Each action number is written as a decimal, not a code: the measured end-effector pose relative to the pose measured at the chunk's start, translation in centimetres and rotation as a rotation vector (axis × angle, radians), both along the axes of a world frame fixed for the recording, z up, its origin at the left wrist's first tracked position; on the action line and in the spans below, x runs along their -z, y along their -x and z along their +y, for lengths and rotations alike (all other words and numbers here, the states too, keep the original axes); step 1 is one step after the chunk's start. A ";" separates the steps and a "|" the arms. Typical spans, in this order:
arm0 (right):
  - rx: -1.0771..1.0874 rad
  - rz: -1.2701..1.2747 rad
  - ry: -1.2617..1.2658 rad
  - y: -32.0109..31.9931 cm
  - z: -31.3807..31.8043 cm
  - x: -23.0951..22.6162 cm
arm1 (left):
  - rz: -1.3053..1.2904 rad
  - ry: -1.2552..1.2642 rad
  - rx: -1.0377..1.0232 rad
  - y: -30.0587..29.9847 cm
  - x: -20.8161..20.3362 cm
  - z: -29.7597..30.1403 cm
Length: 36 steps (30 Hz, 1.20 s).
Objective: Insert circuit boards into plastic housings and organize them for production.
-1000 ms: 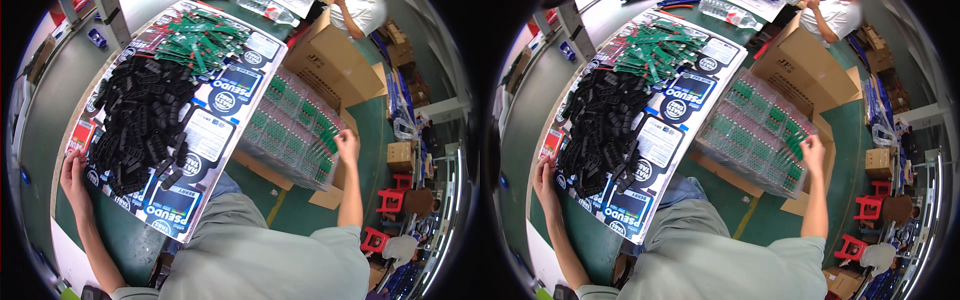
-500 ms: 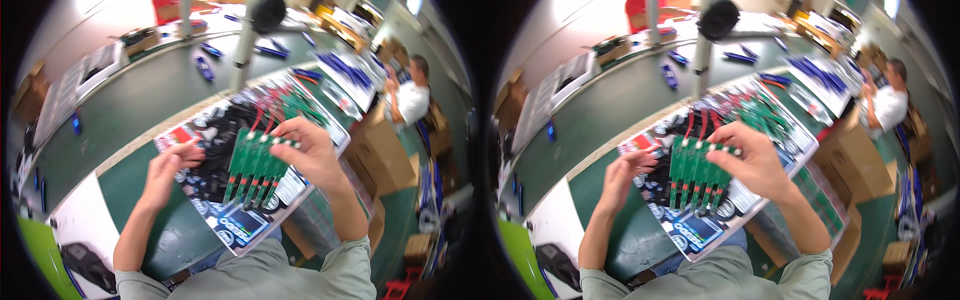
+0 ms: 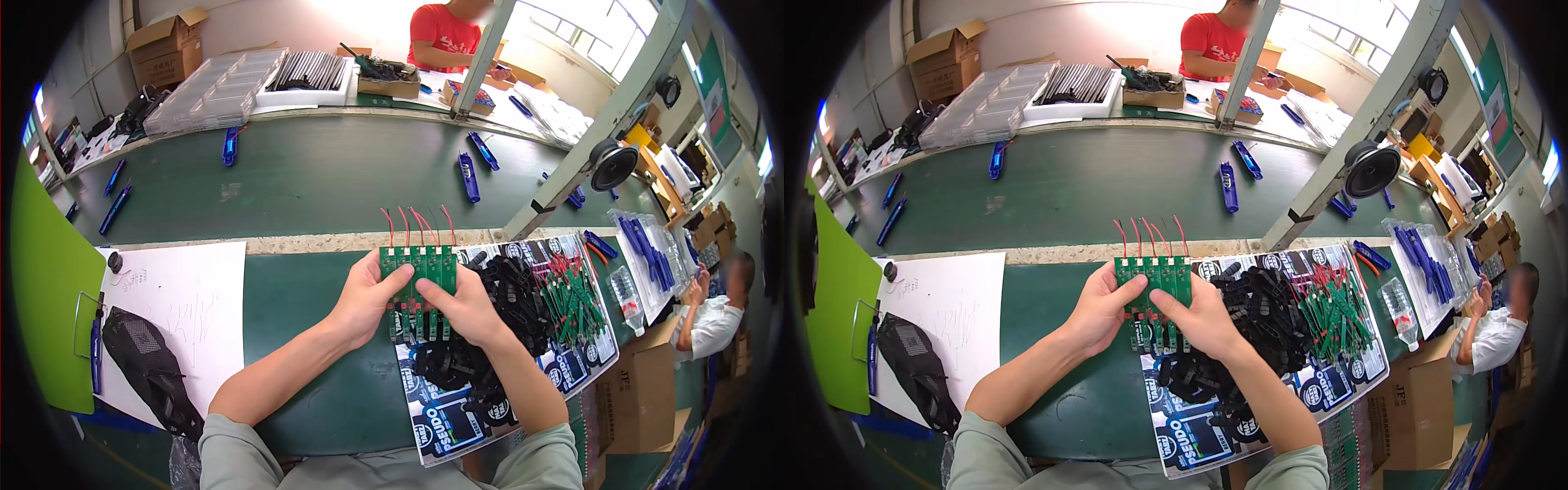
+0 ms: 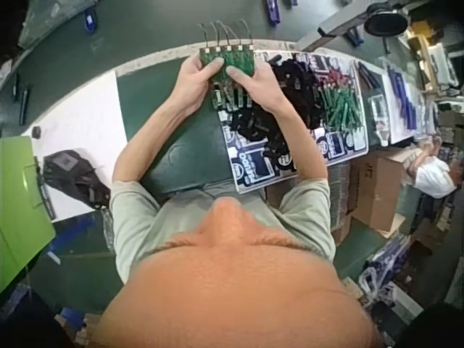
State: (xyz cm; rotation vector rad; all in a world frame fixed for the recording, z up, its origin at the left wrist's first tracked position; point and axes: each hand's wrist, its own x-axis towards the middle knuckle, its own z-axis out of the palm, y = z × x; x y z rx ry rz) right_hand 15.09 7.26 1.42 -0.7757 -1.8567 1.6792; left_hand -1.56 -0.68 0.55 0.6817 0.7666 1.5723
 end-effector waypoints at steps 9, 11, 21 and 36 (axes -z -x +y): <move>0.257 -0.105 -0.439 2.8 -1.4 0.0 | 0.104 -0.008 -0.240 -0.6 2.2 0.7; 0.277 -0.271 -0.761 2.9 -2.1 1.2 | 0.140 -0.004 -0.253 -0.9 2.9 0.8; 0.235 0.023 -0.129 -1.1 -0.1 -1.8 | 0.171 0.086 -0.164 -1.5 4.8 1.2; -0.118 0.053 0.181 0.5 -0.3 -1.1 | 0.227 0.013 0.086 -0.7 2.0 0.4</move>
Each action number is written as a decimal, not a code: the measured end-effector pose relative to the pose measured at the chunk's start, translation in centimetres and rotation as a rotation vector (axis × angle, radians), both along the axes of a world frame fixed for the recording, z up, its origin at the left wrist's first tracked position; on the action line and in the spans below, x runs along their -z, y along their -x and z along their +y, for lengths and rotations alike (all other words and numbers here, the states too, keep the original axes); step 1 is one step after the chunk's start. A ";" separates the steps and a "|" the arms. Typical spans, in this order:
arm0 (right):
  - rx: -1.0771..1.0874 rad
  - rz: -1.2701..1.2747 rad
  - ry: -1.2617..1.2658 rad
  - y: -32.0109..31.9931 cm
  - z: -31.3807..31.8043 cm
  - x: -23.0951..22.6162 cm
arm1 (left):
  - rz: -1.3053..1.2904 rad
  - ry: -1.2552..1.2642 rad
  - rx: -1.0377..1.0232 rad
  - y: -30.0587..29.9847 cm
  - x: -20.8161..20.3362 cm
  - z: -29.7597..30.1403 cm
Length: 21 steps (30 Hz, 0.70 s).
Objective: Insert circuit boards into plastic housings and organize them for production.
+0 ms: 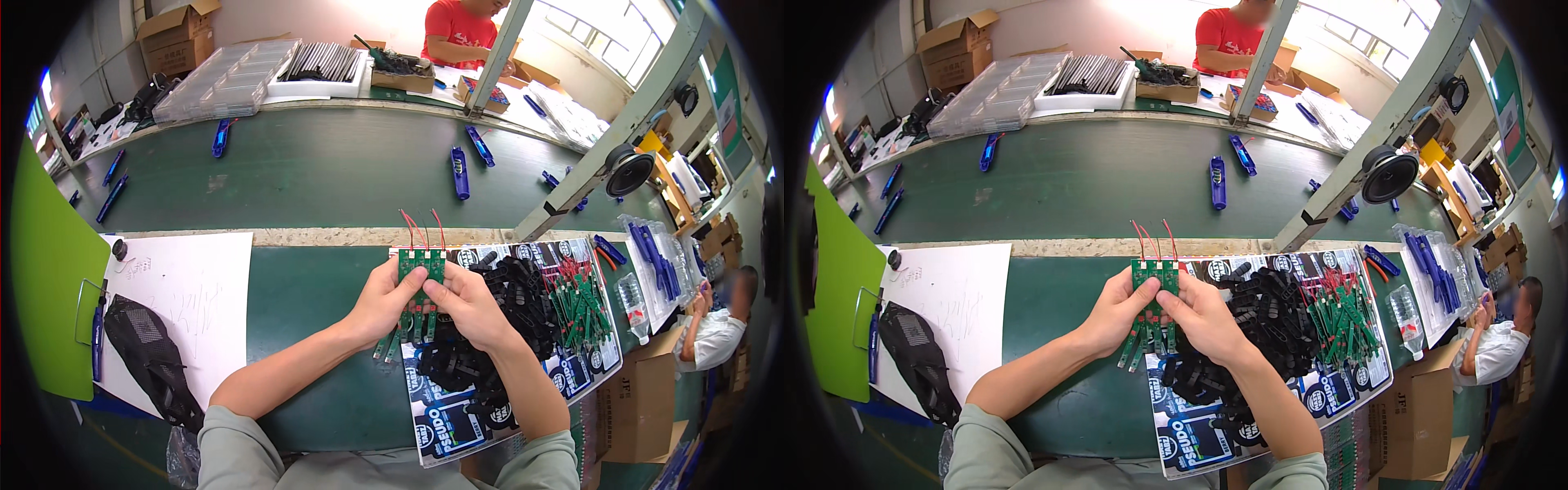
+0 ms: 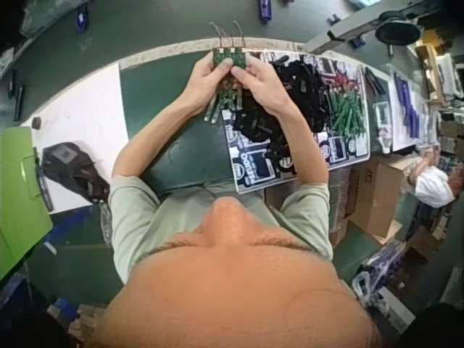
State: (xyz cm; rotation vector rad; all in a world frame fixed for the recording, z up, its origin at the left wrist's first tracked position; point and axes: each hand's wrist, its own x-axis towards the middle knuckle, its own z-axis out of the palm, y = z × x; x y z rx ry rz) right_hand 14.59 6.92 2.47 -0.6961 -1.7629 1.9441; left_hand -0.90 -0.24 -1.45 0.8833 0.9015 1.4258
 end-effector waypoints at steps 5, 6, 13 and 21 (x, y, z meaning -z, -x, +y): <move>-0.050 -0.031 0.057 1.1 0.2 0.0 | 0.028 -0.117 -0.037 1.1 -0.4 0.3; -0.042 -0.001 0.051 1.5 0.1 -0.1 | 0.006 -0.118 -0.060 1.1 -0.9 0.2; 0.028 0.043 -0.168 3.3 0.7 1.6 | 0.050 -0.165 -0.152 1.7 -1.2 0.6; 0.231 -0.320 -0.702 6.5 -1.5 0.3 | 0.138 -0.268 -0.493 1.5 -0.4 0.6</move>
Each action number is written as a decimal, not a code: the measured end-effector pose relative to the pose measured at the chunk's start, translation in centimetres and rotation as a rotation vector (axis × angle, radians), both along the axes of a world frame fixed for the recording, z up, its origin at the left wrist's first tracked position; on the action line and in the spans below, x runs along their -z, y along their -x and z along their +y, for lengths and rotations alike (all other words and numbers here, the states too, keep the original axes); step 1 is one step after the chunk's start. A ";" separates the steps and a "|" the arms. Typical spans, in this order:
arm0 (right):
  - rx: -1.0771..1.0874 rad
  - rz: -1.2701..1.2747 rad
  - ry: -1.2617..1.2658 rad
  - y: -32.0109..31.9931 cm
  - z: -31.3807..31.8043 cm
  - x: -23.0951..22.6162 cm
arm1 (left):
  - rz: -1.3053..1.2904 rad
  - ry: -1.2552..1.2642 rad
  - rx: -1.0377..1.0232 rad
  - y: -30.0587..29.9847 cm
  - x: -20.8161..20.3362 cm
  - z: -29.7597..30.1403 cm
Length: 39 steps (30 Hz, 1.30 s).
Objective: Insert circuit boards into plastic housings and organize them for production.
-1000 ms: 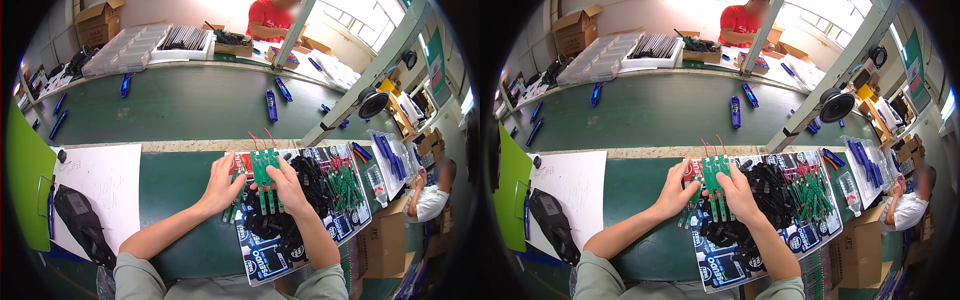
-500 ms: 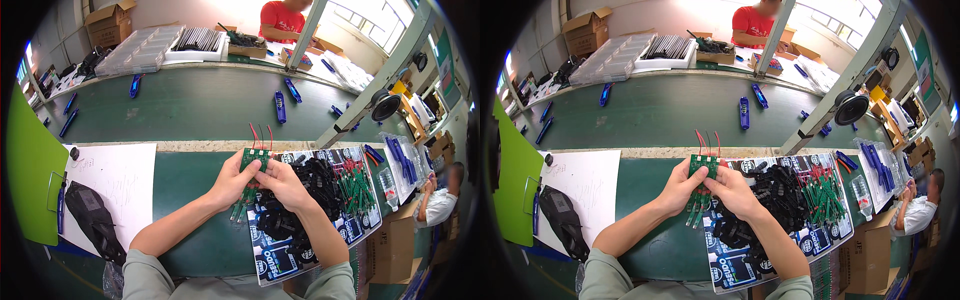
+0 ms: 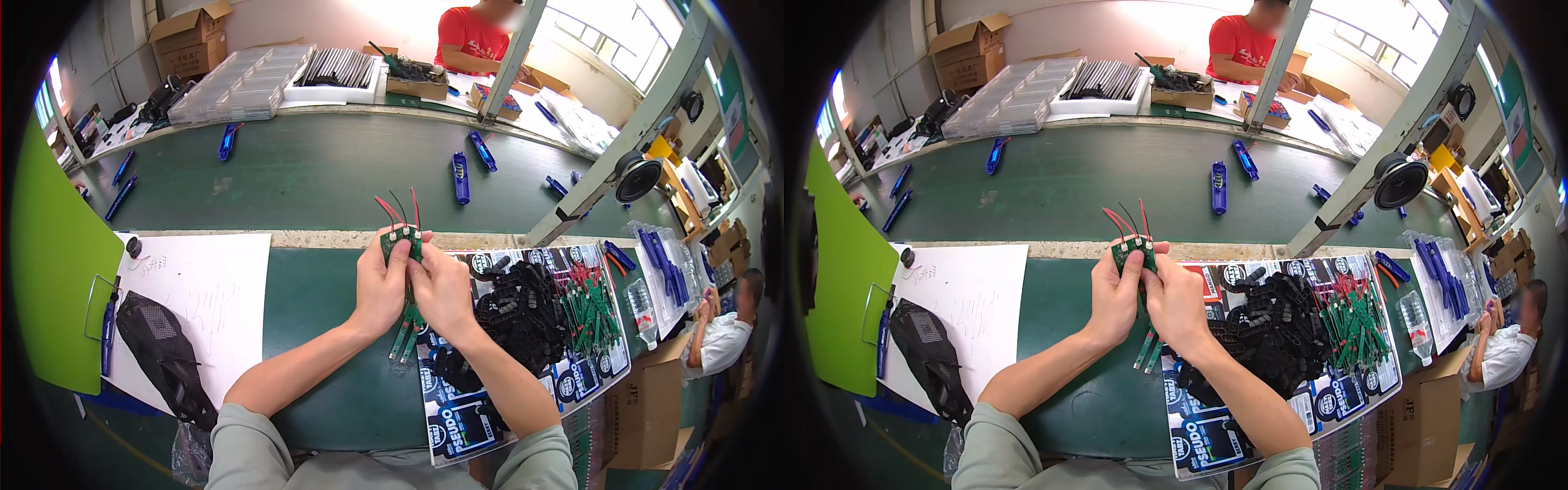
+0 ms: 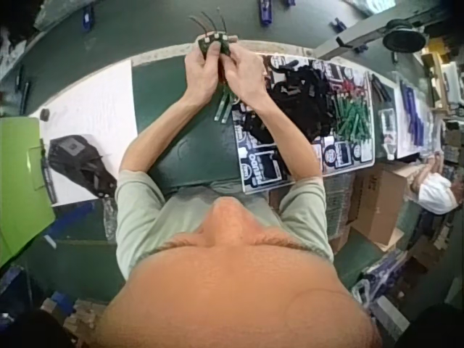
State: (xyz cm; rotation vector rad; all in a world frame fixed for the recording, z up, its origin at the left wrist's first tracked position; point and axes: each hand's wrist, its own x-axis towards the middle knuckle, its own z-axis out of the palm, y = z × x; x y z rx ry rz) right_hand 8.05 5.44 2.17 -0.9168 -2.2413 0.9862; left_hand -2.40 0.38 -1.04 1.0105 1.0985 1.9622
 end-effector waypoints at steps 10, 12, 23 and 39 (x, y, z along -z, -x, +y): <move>-0.184 0.313 0.375 -0.7 2.7 0.6 | -0.040 -0.005 0.200 0.7 -1.4 0.1; -0.151 0.363 0.359 -0.6 2.3 0.4 | -0.050 -0.008 0.203 0.3 -1.4 0.2; 0.146 -0.020 -0.257 2.3 -0.7 0.8 | -0.141 0.039 0.014 0.8 1.7 1.7; 0.159 -0.005 0.218 -8.3 3.5 -2.8 | 0.275 0.183 0.273 1.1 0.9 0.0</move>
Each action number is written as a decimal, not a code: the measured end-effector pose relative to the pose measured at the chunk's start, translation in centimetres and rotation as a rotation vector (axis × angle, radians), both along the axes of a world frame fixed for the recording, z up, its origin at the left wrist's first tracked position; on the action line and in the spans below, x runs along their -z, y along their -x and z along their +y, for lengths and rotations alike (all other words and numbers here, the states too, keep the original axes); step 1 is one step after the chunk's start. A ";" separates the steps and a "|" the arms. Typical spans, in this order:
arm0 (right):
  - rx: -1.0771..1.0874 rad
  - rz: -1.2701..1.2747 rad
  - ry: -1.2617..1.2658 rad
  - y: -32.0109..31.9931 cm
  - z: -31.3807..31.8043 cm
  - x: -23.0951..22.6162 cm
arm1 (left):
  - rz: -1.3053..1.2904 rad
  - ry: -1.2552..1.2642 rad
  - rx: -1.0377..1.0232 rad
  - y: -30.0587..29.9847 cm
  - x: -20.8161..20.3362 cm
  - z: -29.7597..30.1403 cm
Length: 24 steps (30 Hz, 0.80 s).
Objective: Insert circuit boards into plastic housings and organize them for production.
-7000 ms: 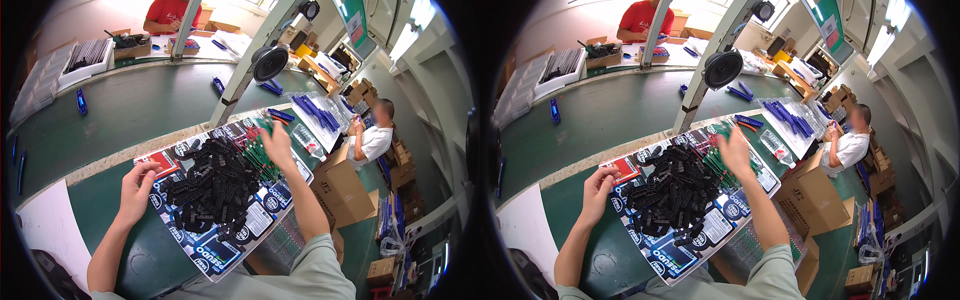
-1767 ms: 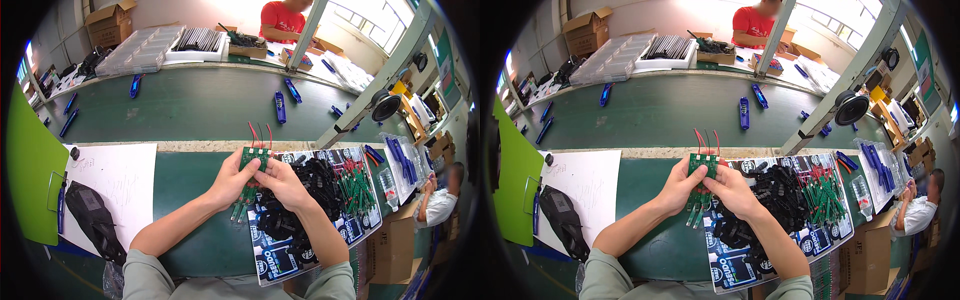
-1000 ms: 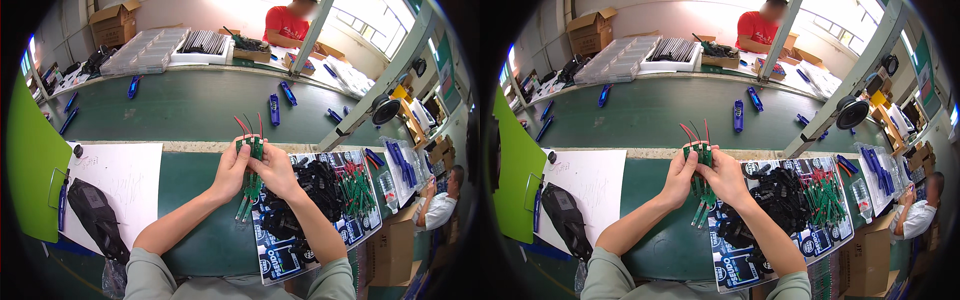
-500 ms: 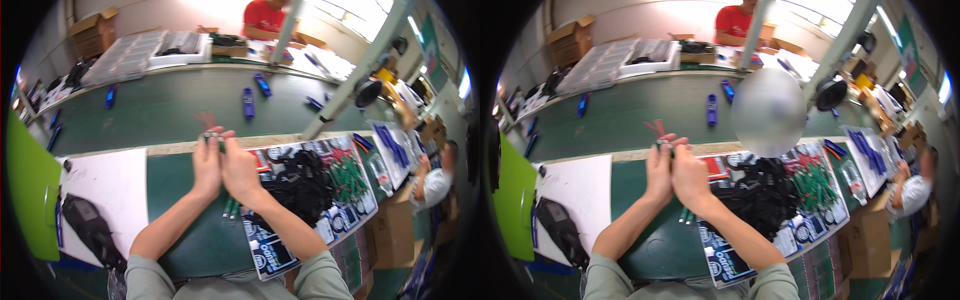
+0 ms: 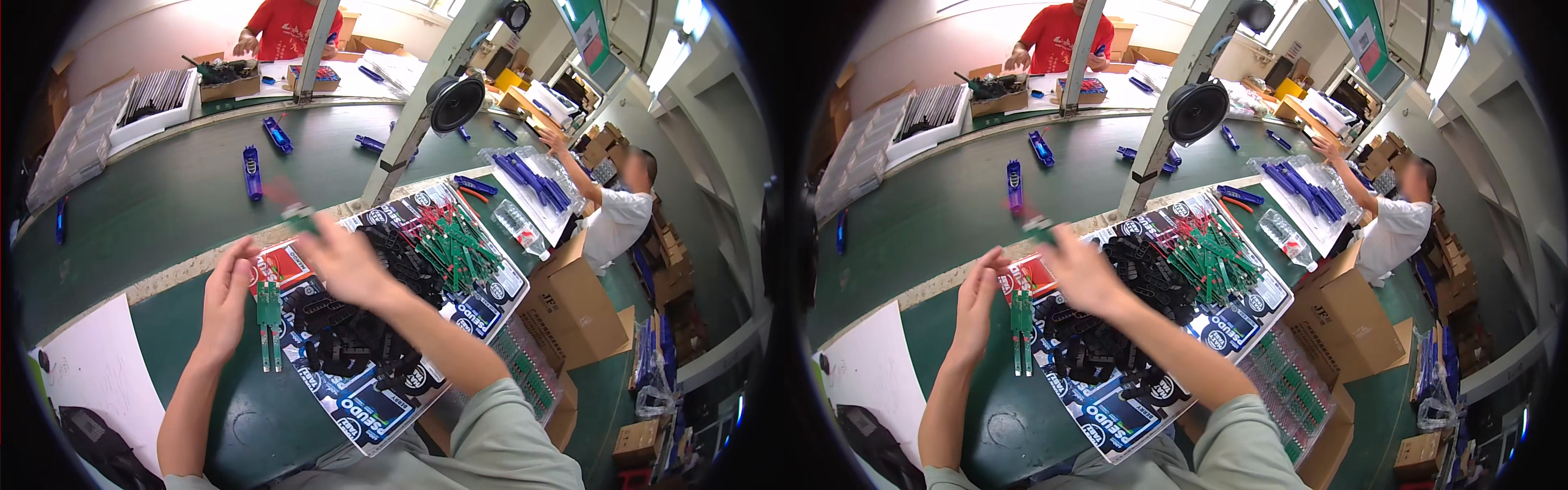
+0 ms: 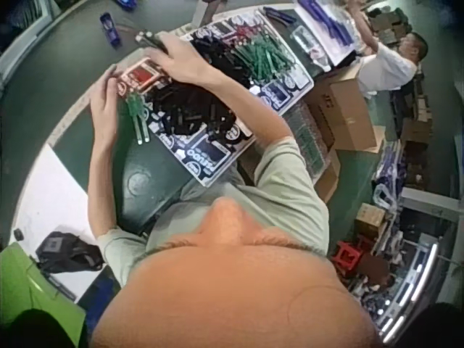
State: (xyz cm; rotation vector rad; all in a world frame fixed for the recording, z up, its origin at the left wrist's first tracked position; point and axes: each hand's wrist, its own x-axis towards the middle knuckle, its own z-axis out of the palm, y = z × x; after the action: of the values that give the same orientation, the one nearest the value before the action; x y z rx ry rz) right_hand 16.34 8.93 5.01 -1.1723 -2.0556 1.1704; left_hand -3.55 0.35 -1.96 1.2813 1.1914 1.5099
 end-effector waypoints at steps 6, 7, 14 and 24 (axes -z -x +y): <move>0.591 -0.587 -0.776 -19.5 8.5 1.4 | 0.888 0.067 -0.219 0.1 -1.5 0.0; 0.618 -0.589 -0.856 -21.2 8.7 1.8 | 0.948 -0.005 -0.256 0.5 -0.2 0.2; 0.577 -0.641 -0.658 -24.3 9.7 6.4 | 0.966 0.169 -0.060 0.1 0.3 -0.1; 0.360 -0.243 -0.755 -14.0 3.3 1.1 | 0.505 0.278 0.138 0.8 -0.5 0.7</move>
State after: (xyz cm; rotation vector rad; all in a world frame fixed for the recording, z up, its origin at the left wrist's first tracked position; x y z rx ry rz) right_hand 30.32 12.25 3.90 -1.2357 -2.0417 0.0499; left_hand -4.33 1.08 -1.51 1.5602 1.5300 0.9032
